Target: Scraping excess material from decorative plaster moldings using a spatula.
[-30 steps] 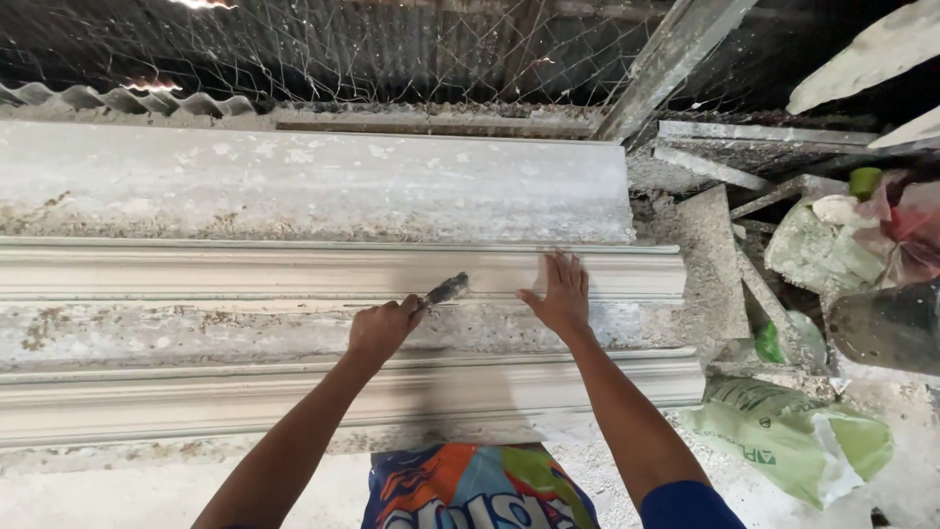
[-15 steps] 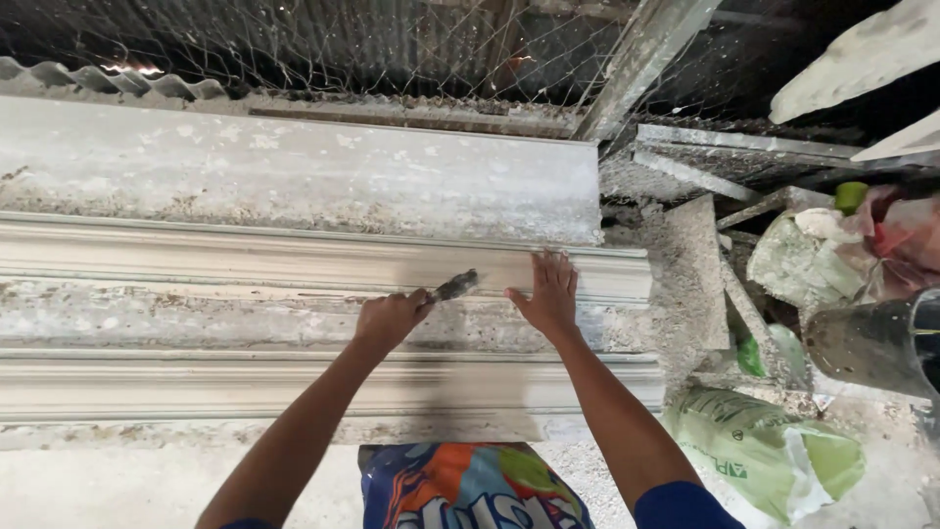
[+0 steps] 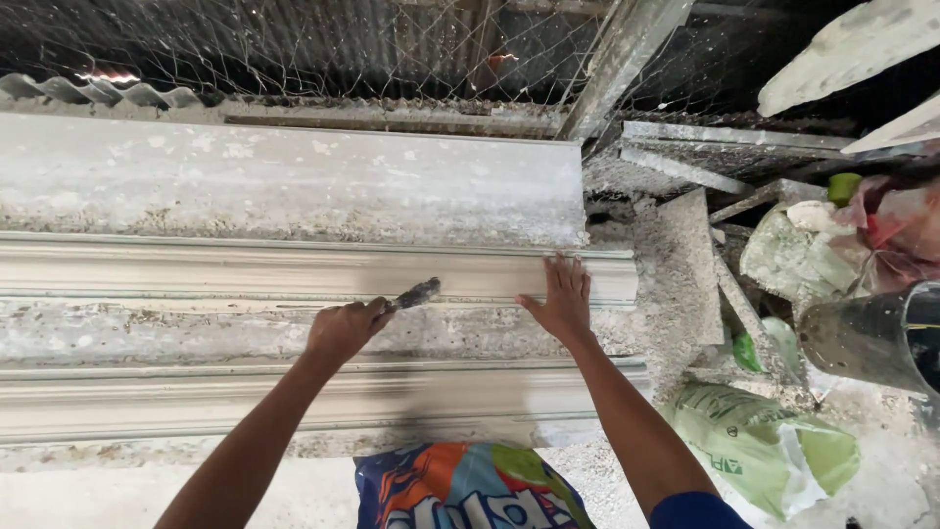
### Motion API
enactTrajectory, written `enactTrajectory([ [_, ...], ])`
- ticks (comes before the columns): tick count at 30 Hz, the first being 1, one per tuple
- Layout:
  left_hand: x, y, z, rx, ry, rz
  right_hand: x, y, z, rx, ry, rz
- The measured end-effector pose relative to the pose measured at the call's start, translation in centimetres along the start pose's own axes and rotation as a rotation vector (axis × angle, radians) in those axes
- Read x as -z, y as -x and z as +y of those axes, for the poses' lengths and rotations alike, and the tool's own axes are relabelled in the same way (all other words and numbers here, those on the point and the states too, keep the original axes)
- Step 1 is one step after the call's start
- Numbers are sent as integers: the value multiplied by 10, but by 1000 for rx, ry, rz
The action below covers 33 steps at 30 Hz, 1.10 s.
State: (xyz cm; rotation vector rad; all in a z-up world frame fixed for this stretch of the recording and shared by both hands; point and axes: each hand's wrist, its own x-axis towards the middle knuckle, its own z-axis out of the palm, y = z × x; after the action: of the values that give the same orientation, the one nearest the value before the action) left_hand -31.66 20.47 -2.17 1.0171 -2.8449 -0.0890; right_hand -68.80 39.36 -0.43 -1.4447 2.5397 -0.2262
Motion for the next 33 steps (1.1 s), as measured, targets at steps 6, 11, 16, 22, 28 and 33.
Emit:
enactTrajectory([
  [6,-19,-22,73,-97,-62,244,0,4,8,23,-8,29],
  [11,-24,-20,53,-33,58,-38,13,5,26,-6,-4,5],
  [16,-23,-25,98,-37,47,-38,14,6,37,-7,-11,3],
  [22,-24,-22,75,-38,46,-32,12,9,44,-8,-5,-1],
  [28,-20,-40,127,-56,41,-14,12,7,41,-18,-1,14],
  [33,-23,-35,113,-68,46,-4,12,9,48,-29,10,18],
])
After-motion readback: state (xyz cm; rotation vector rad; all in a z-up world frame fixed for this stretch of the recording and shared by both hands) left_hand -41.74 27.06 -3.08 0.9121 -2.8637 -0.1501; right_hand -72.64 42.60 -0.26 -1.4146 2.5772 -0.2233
